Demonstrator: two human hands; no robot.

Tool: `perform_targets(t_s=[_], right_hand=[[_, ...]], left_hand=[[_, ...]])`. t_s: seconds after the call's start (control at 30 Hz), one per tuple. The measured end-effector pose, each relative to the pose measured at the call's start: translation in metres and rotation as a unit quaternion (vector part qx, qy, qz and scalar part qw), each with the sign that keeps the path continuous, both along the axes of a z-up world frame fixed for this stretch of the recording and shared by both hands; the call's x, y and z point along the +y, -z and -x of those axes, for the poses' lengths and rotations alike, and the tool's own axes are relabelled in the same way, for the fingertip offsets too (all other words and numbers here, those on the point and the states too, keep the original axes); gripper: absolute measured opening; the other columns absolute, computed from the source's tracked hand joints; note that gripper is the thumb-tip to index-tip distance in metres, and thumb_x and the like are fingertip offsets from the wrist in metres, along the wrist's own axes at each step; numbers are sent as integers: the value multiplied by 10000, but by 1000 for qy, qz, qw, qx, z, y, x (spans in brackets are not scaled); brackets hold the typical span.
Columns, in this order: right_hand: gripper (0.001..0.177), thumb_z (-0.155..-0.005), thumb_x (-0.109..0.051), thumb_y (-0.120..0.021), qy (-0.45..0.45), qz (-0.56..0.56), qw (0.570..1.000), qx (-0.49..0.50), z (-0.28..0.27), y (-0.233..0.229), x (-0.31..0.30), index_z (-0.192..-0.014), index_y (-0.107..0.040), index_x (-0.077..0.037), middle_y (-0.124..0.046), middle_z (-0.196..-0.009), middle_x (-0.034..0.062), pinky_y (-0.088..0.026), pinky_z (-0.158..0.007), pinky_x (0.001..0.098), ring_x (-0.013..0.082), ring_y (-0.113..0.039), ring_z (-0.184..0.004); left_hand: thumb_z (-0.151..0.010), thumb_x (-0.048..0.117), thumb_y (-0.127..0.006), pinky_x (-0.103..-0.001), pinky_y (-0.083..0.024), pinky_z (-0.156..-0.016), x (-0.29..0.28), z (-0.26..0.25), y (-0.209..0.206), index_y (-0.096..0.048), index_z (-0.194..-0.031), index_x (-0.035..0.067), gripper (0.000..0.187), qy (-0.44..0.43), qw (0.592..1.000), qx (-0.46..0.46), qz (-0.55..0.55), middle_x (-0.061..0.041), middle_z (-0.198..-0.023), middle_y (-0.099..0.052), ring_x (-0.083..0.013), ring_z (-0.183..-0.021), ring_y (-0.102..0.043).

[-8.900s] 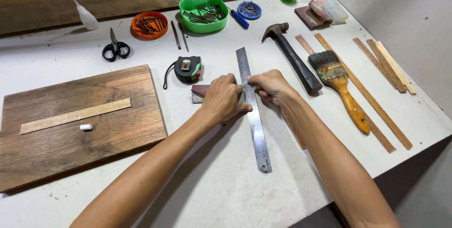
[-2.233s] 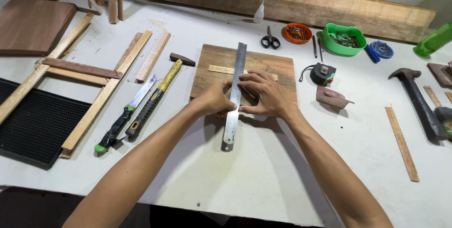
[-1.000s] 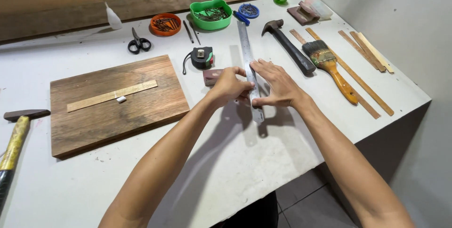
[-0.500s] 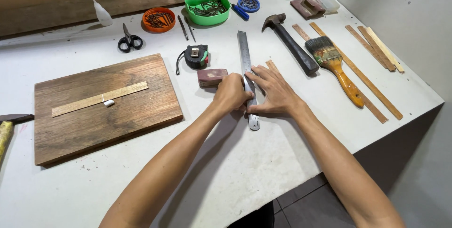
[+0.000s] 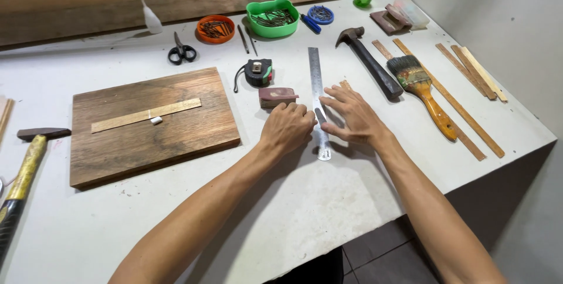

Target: The person measures a wooden board with a tape measure and a steel ruler, marks it with a pencil, and positions thin wood strips across the board. They take nails from bowls and hammer the strips onto the board, arranging the strips one at a time.

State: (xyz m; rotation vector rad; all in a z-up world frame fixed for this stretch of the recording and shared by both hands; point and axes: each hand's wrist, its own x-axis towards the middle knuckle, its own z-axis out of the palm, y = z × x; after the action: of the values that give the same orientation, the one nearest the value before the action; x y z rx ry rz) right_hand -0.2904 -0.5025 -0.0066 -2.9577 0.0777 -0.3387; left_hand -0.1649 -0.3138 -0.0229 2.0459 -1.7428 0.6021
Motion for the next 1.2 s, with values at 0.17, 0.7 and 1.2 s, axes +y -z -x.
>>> perform_targets(t_s=[0.17, 0.7, 1.2], right_hand=[[502, -865, -392, -731, -40, 13, 993, -113, -19, -34, 36, -1258, -702, -81, -682, -1299, 133, -385, -1144, 481, 304, -549, -1334], [309, -860, -293, -758, -241, 8, 959, -147, -160, -25, 229, -1060, -768, -58, -742, -1068, 114, -495, -1008, 417, 268, -646, -1130], [217, -896, -233, -718, -142, 25, 983, -111, -204, -16, 287, -1043, -779, -86, -698, -965, 72, -503, -857, 395, 238, -614, -943]], left_hand=[[-922, 341, -666, -405, -471, -875, 62, -30, -28, -695, -609, 98, 397, -7, 994, -107, -16, -96, -805, -674, -226, -832, -631], [-884, 339, -742, -442, -419, -979, 264, -94, -26, -765, -725, 117, 275, -208, 976, -58, -11, -85, -794, -744, -189, -774, -663], [-839, 330, -771, -489, -399, -1000, 278, -139, -21, -778, -861, 119, 213, -257, 965, 37, 35, -90, -910, -666, -234, -933, -591]])
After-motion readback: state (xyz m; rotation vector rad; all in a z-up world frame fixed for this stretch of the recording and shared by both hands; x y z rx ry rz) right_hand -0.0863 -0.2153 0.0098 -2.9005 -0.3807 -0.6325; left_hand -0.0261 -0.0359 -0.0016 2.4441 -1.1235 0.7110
